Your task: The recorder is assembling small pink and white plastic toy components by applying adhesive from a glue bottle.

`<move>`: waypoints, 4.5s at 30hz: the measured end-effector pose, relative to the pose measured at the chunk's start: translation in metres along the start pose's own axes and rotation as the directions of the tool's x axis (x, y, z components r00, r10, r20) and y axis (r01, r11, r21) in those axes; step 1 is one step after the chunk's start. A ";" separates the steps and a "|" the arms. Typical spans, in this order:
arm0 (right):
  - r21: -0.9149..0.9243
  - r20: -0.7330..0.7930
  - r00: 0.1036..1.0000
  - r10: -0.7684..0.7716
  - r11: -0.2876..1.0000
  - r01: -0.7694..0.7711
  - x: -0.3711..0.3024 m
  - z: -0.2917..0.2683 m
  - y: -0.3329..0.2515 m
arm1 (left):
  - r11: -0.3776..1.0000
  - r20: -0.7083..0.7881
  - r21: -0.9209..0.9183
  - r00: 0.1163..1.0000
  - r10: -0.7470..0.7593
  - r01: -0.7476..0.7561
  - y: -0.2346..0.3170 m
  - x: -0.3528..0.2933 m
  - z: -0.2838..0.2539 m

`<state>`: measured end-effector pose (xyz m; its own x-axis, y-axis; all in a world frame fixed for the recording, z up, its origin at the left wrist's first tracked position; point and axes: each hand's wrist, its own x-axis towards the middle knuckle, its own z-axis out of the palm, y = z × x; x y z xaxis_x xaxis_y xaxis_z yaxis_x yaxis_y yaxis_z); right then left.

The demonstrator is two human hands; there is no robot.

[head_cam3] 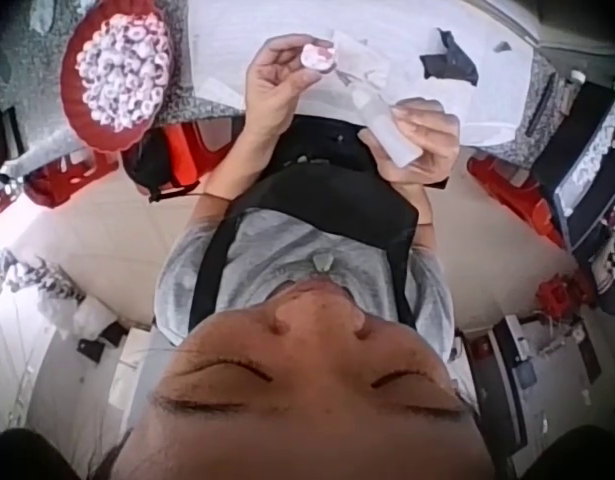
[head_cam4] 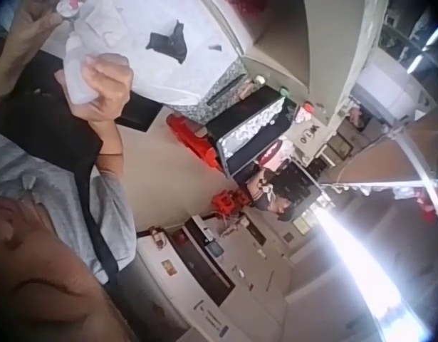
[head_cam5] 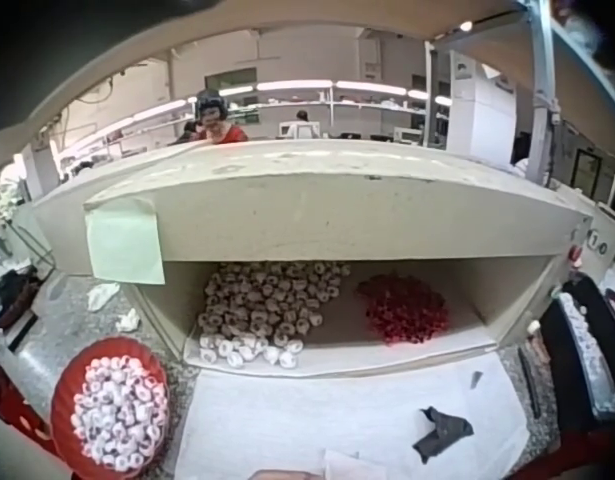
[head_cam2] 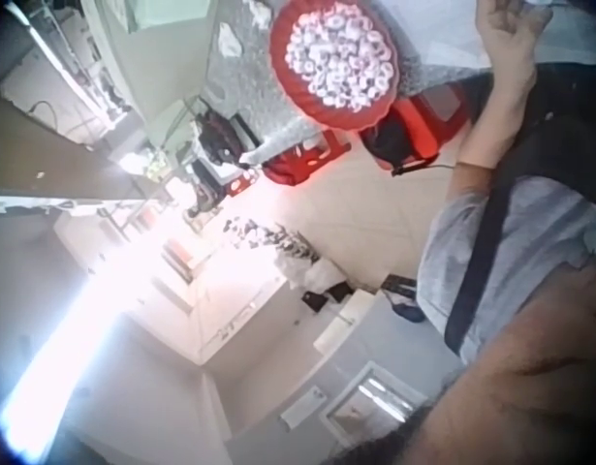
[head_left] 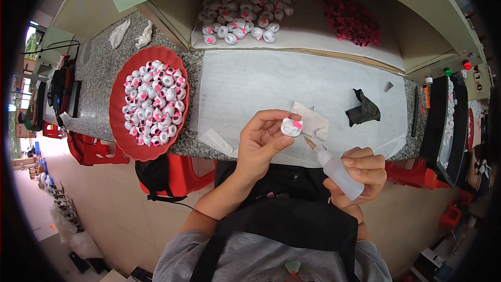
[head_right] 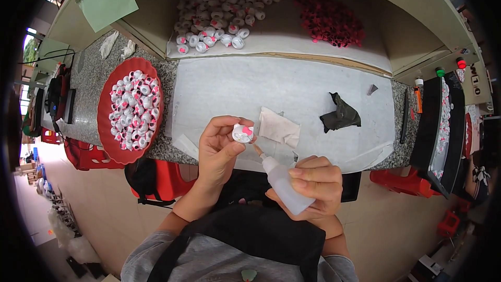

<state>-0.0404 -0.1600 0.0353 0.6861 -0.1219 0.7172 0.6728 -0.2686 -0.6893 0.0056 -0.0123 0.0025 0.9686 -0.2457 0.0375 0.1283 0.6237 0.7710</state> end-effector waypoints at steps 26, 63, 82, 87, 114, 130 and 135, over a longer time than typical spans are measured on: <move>-0.005 0.047 0.999 -0.001 1.000 0.001 -0.001 -0.002 -0.001 | 0.994 0.102 0.065 0.992 0.076 -0.083 -0.003 -0.002 0.002; -0.711 0.298 0.918 0.262 0.702 0.031 0.132 -0.010 0.190 | 0.974 -0.168 0.145 0.965 0.200 -0.177 0.015 0.000 -0.017; -0.926 0.264 0.833 0.487 0.369 0.078 0.167 0.011 0.231 | 0.979 -0.175 0.164 0.973 0.153 -0.125 0.016 0.004 -0.013; -0.840 0.431 0.770 0.471 0.522 0.150 0.173 -0.008 0.222 | 0.985 -0.164 0.142 0.979 0.121 -0.098 0.015 0.004 -0.020; 0.197 0.322 0.652 0.687 0.624 -0.756 0.039 0.024 0.036 | 0.938 -0.019 0.306 0.984 0.178 -0.164 0.010 0.002 -0.022; 0.354 0.299 0.633 0.714 0.533 -0.769 0.014 0.033 0.031 | 0.730 0.180 0.581 0.932 0.315 -0.359 0.006 -0.003 -0.013; 0.272 0.223 0.750 0.623 0.699 -0.661 0.003 0.036 0.039 | 0.962 0.052 0.202 0.983 0.178 -0.185 0.005 -0.003 -0.015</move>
<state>-0.0026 -0.1369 0.0070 0.9953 -0.0451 0.0859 0.0918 0.1527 -0.9840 0.0062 0.0026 -0.0033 0.9636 -0.1691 0.2070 -0.0985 0.4955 0.8630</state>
